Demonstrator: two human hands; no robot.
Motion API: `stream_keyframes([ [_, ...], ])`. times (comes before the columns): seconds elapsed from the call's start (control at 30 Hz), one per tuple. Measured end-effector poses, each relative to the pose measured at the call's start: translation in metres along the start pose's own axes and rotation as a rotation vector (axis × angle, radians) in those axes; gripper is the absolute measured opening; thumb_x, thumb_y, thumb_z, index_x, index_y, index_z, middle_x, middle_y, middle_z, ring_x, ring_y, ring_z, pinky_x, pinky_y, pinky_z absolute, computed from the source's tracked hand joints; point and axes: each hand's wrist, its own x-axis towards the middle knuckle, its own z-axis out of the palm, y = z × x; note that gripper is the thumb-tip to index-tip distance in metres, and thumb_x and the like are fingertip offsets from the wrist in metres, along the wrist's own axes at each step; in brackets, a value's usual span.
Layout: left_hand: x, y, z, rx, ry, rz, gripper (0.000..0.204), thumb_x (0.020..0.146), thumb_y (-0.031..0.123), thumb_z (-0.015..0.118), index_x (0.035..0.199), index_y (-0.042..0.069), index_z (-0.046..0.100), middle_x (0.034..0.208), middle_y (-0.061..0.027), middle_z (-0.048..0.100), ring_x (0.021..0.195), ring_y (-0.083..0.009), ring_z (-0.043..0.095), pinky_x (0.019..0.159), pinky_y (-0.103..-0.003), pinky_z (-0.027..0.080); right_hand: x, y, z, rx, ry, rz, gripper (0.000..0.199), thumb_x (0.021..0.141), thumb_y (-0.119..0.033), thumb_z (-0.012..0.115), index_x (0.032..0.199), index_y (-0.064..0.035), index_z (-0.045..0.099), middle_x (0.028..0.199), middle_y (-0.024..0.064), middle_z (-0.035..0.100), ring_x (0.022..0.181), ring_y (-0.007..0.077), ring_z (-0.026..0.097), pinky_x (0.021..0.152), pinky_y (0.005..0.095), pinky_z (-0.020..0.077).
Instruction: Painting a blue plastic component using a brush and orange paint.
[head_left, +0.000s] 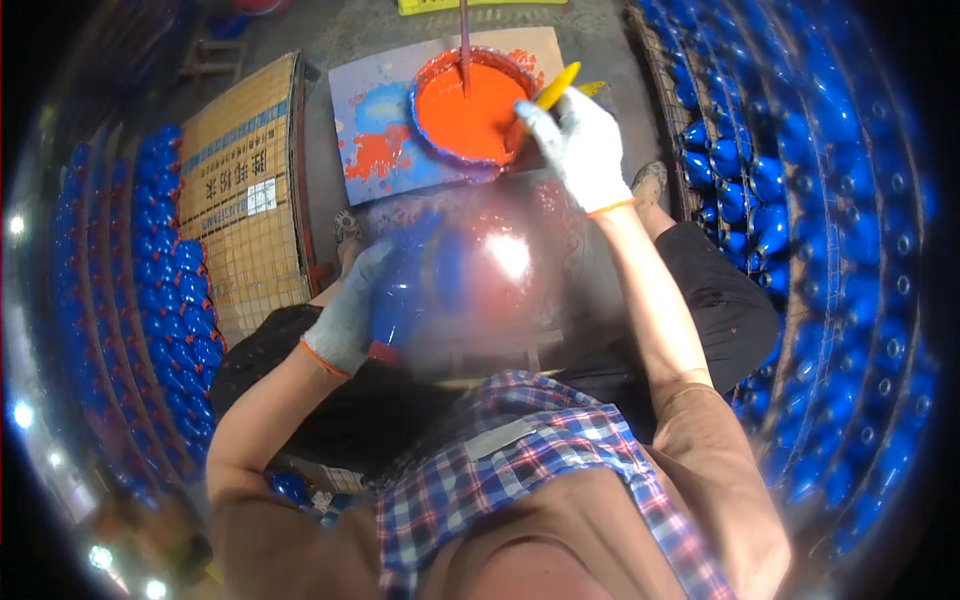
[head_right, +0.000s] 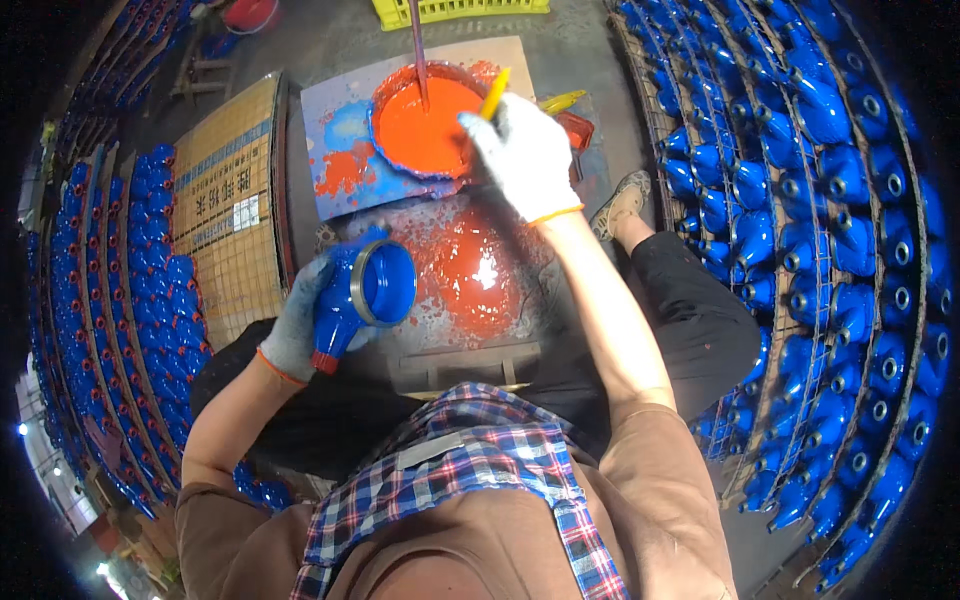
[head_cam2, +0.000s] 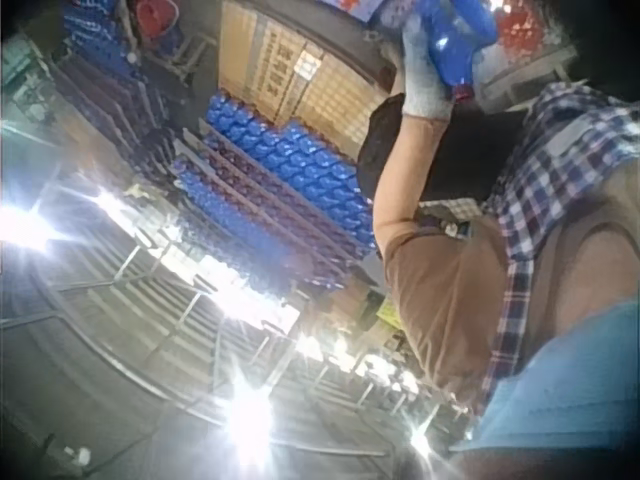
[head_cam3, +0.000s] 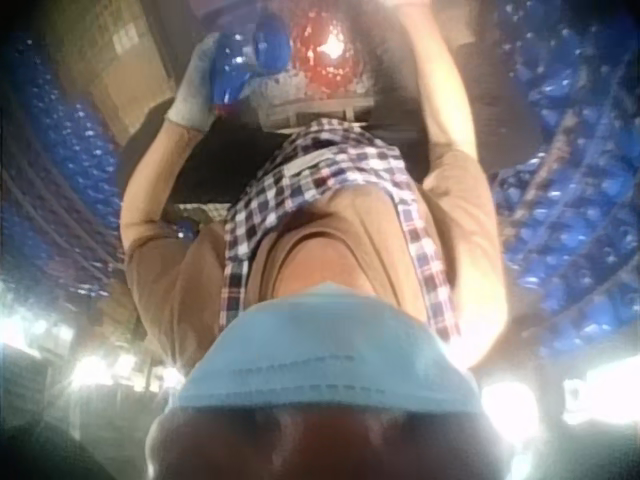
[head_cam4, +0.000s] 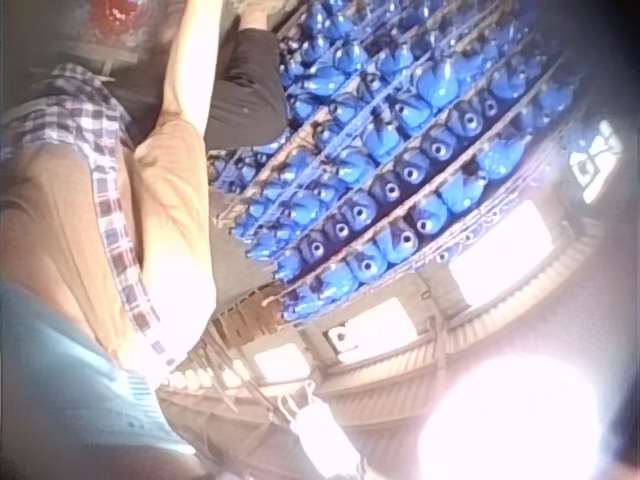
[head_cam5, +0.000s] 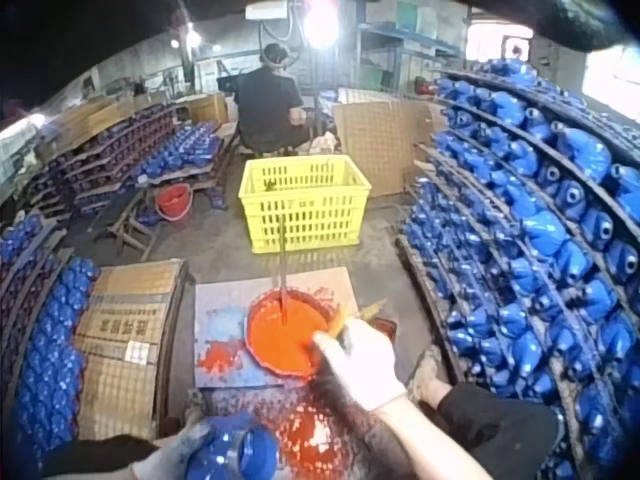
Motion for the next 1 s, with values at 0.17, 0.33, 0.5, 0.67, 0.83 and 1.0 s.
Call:
stream_keyframes([
  [0.17, 0.0, 0.015, 0.0, 0.841, 0.011, 0.483, 0.063, 0.073, 0.013, 0.078, 0.127, 0.001, 0.048, 0.121, -0.0104, 0.055, 0.108, -0.0228, 0.056, 0.095, -0.036, 0.046, -0.014, 0.018, -0.025, 0.28, 0.1, 0.272, 0.038, 0.086, -0.036, 0.067, 0.093, 0.0015, 0.066, 0.081, 0.0171, 0.069, 0.074, 0.0296, 0.066, 0.07, 0.0369, 0.0504],
  [0.33, 0.008, 0.024, 0.044, 1.449, -0.096, 1.201, 0.065, 0.06, 0.007, 0.082, 0.116, 0.01, 0.048, 0.111, -0.0139, 0.052, 0.102, -0.0342, 0.057, 0.09, -0.046, 0.047, -0.031, 0.019, -0.047, 0.705, 0.06, 0.56, 0.035, 0.091, -0.033, 0.063, 0.087, 0.0016, 0.066, 0.059, 0.0021, 0.059, 0.05, 0.0085, 0.051, 0.046, 0.0252, 0.039],
  [0.5, 0.014, 0.042, 0.037, 1.973, -0.741, 1.421, 0.058, 0.057, 0.015, 0.083, 0.108, 0.024, 0.056, 0.116, -0.0139, 0.05, 0.103, -0.0435, 0.054, 0.08, -0.058, 0.052, -0.039, -0.02, -0.075, 0.637, -0.12, 0.395, 0.034, 0.092, -0.032, 0.062, 0.09, 0.002, 0.066, 0.065, 0.0038, 0.061, 0.057, 0.0093, 0.054, 0.053, 0.0241, 0.0426],
  [0.67, 0.029, 0.04, 0.047, 2.165, -1.034, 1.635, 0.055, 0.059, 0.011, 0.077, 0.106, 0.03, 0.056, 0.116, -0.0073, 0.05, 0.099, -0.0424, 0.057, 0.081, -0.056, 0.057, -0.032, -0.027, -0.066, 0.464, -0.196, 0.21, 0.043, 0.092, -0.037, 0.059, 0.096, 0.0053, 0.065, 0.083, 0.013, 0.067, 0.077, 0.0179, 0.061, 0.07, 0.0323, 0.0472],
  [0.83, 0.03, 0.04, 0.054, 2.192, -1.069, 1.831, 0.054, 0.06, 0.012, 0.079, 0.107, 0.025, 0.058, 0.116, -0.0107, 0.052, 0.096, -0.0418, 0.06, 0.083, -0.051, 0.056, -0.034, -0.051, -0.077, 0.586, -0.212, 0.088, 0.04, 0.092, -0.034, 0.059, 0.103, 0.0038, 0.062, 0.084, 0.0137, 0.066, 0.076, 0.0207, 0.063, 0.07, 0.0321, 0.0491],
  [1.0, 0.019, 0.031, 0.048, 1.994, -0.661, 1.46, 0.053, 0.063, 0.016, 0.083, 0.111, 0.011, 0.062, 0.113, -0.0224, 0.055, 0.096, -0.0445, 0.06, 0.085, -0.05, 0.053, -0.056, -0.061, -0.1, 0.192, 0.073, -0.358, 0.02, 0.088, -0.009, 0.064, 0.106, -0.0001, 0.062, 0.095, 0.0127, 0.066, 0.082, 0.0275, 0.065, 0.071, 0.0332, 0.0524],
])
